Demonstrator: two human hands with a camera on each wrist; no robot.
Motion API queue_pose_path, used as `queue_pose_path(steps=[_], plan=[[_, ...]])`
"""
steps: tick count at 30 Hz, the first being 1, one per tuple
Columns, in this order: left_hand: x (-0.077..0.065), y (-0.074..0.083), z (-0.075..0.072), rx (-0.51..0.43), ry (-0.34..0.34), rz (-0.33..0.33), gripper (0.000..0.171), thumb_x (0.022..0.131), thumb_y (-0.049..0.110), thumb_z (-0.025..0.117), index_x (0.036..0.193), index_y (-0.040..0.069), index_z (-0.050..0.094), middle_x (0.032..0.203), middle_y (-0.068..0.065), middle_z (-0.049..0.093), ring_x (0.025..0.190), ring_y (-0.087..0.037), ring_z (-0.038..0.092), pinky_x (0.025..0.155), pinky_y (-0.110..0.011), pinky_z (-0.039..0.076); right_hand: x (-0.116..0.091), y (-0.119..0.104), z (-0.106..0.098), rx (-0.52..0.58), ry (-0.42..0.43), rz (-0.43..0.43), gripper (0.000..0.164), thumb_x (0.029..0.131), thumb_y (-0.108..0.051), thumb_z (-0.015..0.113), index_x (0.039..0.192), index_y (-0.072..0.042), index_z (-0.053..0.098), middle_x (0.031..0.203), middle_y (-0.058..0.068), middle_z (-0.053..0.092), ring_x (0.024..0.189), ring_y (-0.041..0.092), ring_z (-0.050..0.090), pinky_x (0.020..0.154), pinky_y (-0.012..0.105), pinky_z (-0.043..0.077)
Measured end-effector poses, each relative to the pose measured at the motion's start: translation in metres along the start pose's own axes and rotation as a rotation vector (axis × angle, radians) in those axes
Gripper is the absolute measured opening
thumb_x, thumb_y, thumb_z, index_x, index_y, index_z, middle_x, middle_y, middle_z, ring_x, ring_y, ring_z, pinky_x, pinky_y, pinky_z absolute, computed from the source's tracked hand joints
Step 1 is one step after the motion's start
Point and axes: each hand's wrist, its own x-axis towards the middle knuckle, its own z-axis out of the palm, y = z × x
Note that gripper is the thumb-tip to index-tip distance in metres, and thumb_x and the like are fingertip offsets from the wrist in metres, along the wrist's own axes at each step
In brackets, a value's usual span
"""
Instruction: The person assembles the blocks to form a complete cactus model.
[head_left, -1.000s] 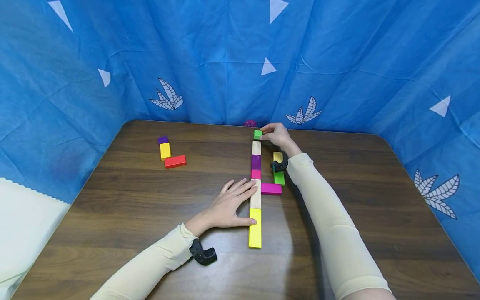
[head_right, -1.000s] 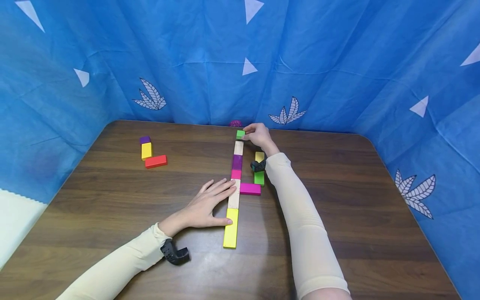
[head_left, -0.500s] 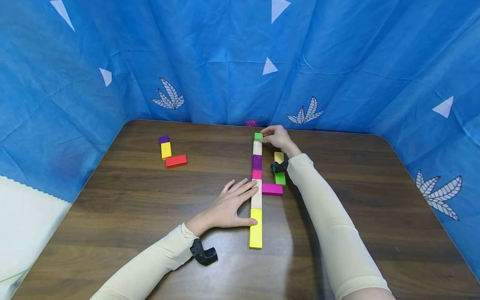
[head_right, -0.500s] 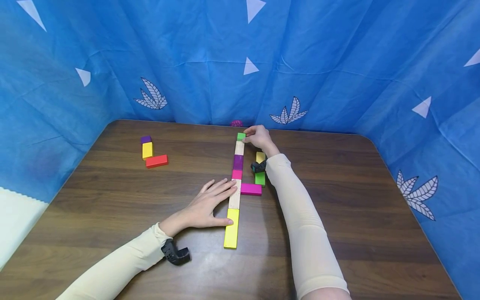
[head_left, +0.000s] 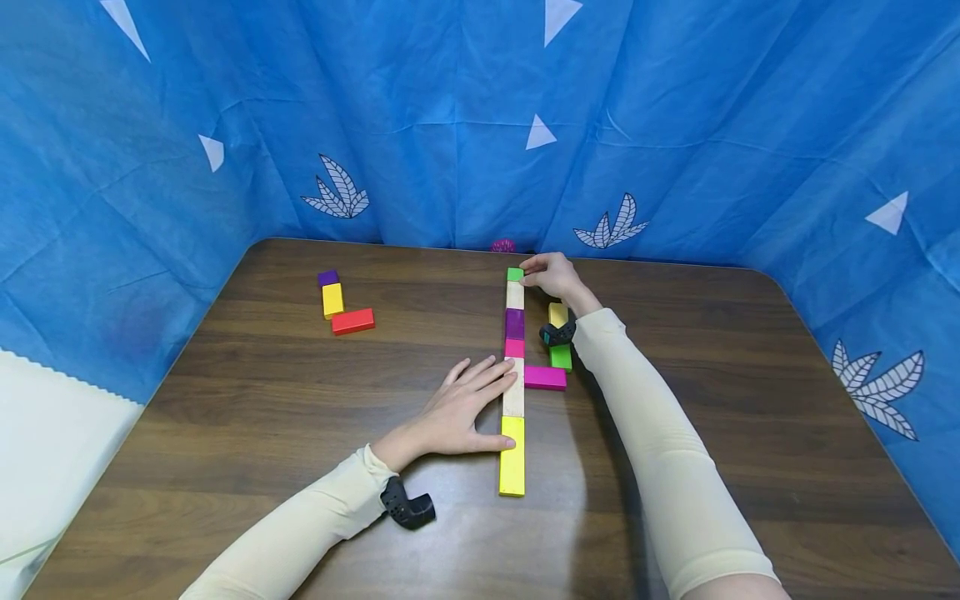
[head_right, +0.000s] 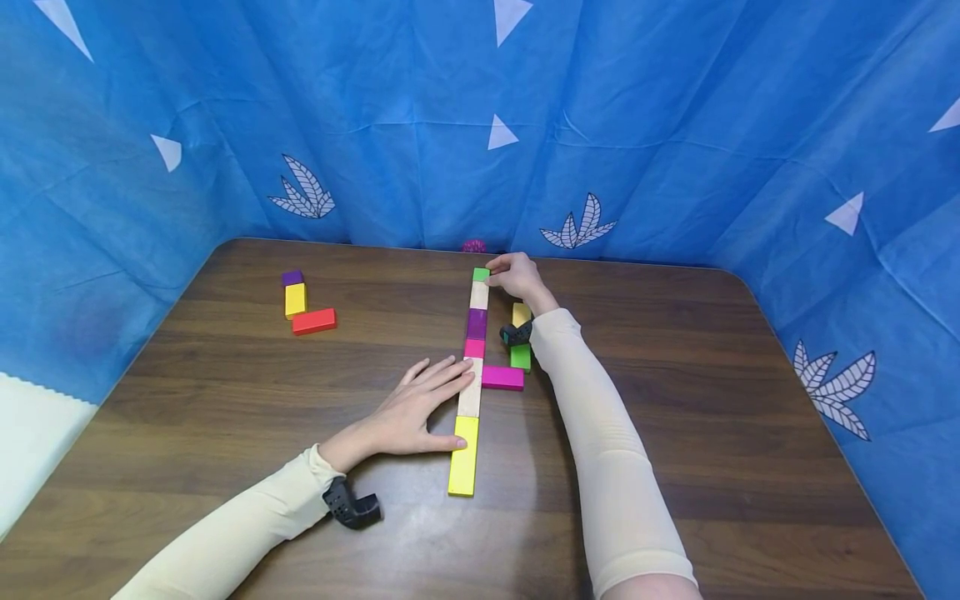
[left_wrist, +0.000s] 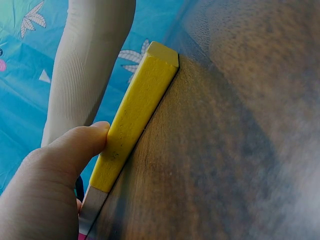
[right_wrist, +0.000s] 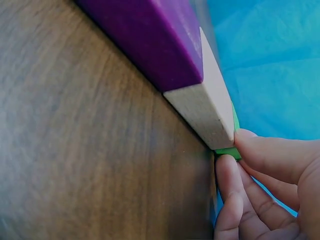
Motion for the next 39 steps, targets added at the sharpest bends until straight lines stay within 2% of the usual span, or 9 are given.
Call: queue_pose_path(steps=[15, 23, 29, 35, 39], plan=[[0.001, -0.003, 0.003, 0.012, 0.000, -0.004, 0.092, 0.081, 0.064, 0.063, 0.154, 0.016, 0.032, 0.162, 0.001, 0.025, 0.151, -0.026, 0.021, 0.119, -0.057, 0.013, 0.000, 0.000, -0.001, -0.027, 0.005, 0.001, 0.035, 0.094, -0.012, 0.064, 0.128, -0.004, 0.062, 0.121, 0.016, 0.061, 0.106, 0.028, 0.057, 0.098, 0.043, 0.048], [0.001, -0.004, 0.005, 0.013, 0.011, 0.000, 0.092, 0.081, 0.063, 0.064, 0.154, 0.014, 0.033, 0.162, 0.001, 0.026, 0.150, -0.027, 0.022, 0.119, -0.058, 0.013, -0.007, -0.003, -0.016, -0.031, -0.003, -0.070, 0.039, 0.095, -0.012, 0.062, 0.132, -0.001, 0.059, 0.124, 0.019, 0.061, 0.109, 0.031, 0.059, 0.097, 0.044, 0.049], [0.002, -0.003, 0.005, 0.008, 0.005, -0.004, 0.092, 0.081, 0.062, 0.063, 0.154, 0.014, 0.033, 0.162, 0.001, 0.025, 0.150, -0.027, 0.021, 0.119, -0.058, 0.013, -0.033, -0.005, -0.036, 0.003, 0.041, -0.141, 0.039, 0.096, -0.014, 0.061, 0.132, 0.000, 0.058, 0.129, 0.020, 0.061, 0.117, 0.033, 0.058, 0.102, 0.048, 0.047], [0.001, -0.002, 0.004, -0.008, 0.011, -0.001, 0.092, 0.081, 0.061, 0.064, 0.153, 0.014, 0.033, 0.162, 0.000, 0.026, 0.150, -0.028, 0.021, 0.119, -0.058, 0.012, -0.074, 0.005, -0.047, 0.000, 0.084, -0.203, 0.043, 0.096, -0.022, 0.063, 0.134, -0.003, 0.057, 0.135, 0.017, 0.059, 0.121, 0.031, 0.056, 0.103, 0.049, 0.047], [0.001, -0.002, 0.003, -0.021, 0.015, 0.000, 0.091, 0.081, 0.060, 0.065, 0.153, 0.014, 0.034, 0.162, -0.001, 0.026, 0.150, -0.029, 0.022, 0.119, -0.059, 0.013, -0.102, 0.017, -0.049, 0.036, 0.091, -0.253, 0.048, 0.095, -0.025, 0.064, 0.138, -0.005, 0.054, 0.140, 0.018, 0.055, 0.127, 0.033, 0.051, 0.106, 0.051, 0.043]])
